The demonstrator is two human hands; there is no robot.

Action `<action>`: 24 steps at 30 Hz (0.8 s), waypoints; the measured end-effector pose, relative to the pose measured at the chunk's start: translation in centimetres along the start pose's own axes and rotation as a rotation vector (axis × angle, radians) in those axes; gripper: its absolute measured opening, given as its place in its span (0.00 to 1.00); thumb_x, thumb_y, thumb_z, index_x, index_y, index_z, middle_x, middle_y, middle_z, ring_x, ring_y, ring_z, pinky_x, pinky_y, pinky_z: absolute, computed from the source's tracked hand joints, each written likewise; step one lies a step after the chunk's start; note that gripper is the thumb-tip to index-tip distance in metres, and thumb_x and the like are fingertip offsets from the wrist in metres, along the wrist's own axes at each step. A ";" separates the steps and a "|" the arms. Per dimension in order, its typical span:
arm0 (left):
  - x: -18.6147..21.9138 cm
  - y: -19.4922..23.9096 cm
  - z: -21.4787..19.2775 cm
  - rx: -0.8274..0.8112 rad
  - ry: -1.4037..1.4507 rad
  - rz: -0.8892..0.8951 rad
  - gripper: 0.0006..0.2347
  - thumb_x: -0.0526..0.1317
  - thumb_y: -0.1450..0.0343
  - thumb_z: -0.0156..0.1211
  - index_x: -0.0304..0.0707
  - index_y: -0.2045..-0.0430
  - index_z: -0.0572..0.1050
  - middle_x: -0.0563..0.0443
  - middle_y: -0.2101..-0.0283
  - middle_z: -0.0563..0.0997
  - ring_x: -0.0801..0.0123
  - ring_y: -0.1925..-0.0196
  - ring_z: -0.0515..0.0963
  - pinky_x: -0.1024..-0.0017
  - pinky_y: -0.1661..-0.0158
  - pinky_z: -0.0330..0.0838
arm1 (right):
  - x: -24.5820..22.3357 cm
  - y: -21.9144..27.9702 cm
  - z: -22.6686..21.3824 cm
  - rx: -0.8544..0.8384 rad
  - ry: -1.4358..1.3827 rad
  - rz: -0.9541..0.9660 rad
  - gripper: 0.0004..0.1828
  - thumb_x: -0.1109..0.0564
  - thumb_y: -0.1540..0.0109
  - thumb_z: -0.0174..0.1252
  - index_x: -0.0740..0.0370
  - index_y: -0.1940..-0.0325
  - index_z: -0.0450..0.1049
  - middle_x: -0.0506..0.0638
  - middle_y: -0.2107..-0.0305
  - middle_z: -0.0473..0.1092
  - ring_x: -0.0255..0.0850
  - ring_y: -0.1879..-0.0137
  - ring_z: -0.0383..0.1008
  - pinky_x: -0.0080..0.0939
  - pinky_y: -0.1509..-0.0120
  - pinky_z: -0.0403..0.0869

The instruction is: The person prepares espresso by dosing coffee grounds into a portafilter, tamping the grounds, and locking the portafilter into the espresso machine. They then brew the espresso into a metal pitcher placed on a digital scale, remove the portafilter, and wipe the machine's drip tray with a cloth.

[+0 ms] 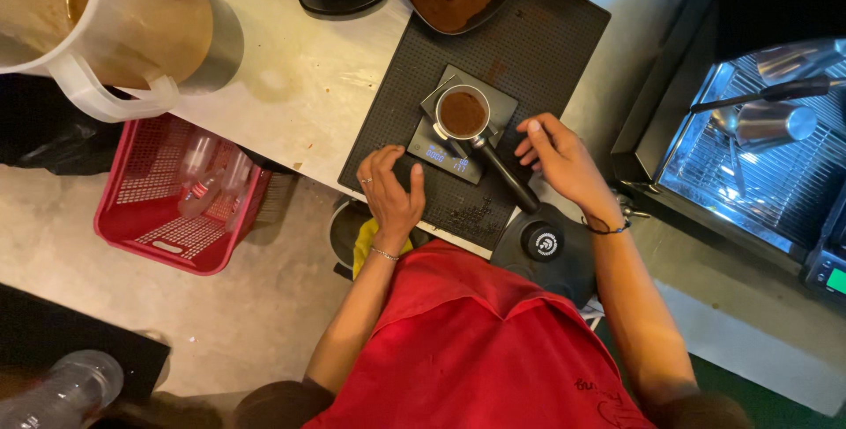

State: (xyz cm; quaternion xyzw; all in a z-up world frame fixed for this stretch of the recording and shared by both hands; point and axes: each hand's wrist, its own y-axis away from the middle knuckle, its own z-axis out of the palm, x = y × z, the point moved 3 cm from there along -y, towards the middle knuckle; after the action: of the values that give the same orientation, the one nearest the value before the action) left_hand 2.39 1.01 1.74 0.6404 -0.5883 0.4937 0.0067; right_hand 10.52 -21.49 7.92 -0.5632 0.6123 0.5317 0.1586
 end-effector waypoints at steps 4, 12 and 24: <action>-0.3 0.1 0.2 -0.005 -0.001 0.006 0.10 0.42 0.30 0.51 0.36 0.62 0.68 0.50 0.60 0.74 0.57 0.58 0.71 0.62 0.54 0.62 | 0.1 -0.8 -0.2 0.023 -0.033 -0.014 0.18 0.50 0.31 0.38 0.65 0.51 0.67 0.60 0.69 0.70 0.45 0.64 0.73 0.43 0.60 0.74; -0.3 -0.1 0.2 0.007 0.009 0.011 0.10 0.42 0.31 0.52 0.35 0.62 0.69 0.49 0.61 0.74 0.55 0.59 0.72 0.60 0.55 0.62 | -2.1 -7.9 -1.7 0.173 -0.536 0.026 0.17 0.53 0.34 0.47 0.60 0.43 0.60 0.53 0.66 0.68 0.36 0.70 0.73 0.29 0.71 0.76; 0.0 0.1 0.2 -0.042 -0.047 -0.059 0.10 0.42 0.29 0.48 0.32 0.61 0.67 0.45 0.58 0.74 0.54 0.56 0.72 0.59 0.53 0.62 | -4.6 -16.8 -0.2 0.170 -1.028 0.226 0.10 0.56 0.42 0.59 0.47 0.58 0.68 0.44 0.78 0.62 0.31 0.79 0.56 0.24 0.80 0.51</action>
State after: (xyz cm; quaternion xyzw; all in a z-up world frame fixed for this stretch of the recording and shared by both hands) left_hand 2.40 0.85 1.58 0.6686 -0.5793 0.4658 0.0210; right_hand 26.49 -15.87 3.71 -0.1455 0.5533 0.7015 0.4250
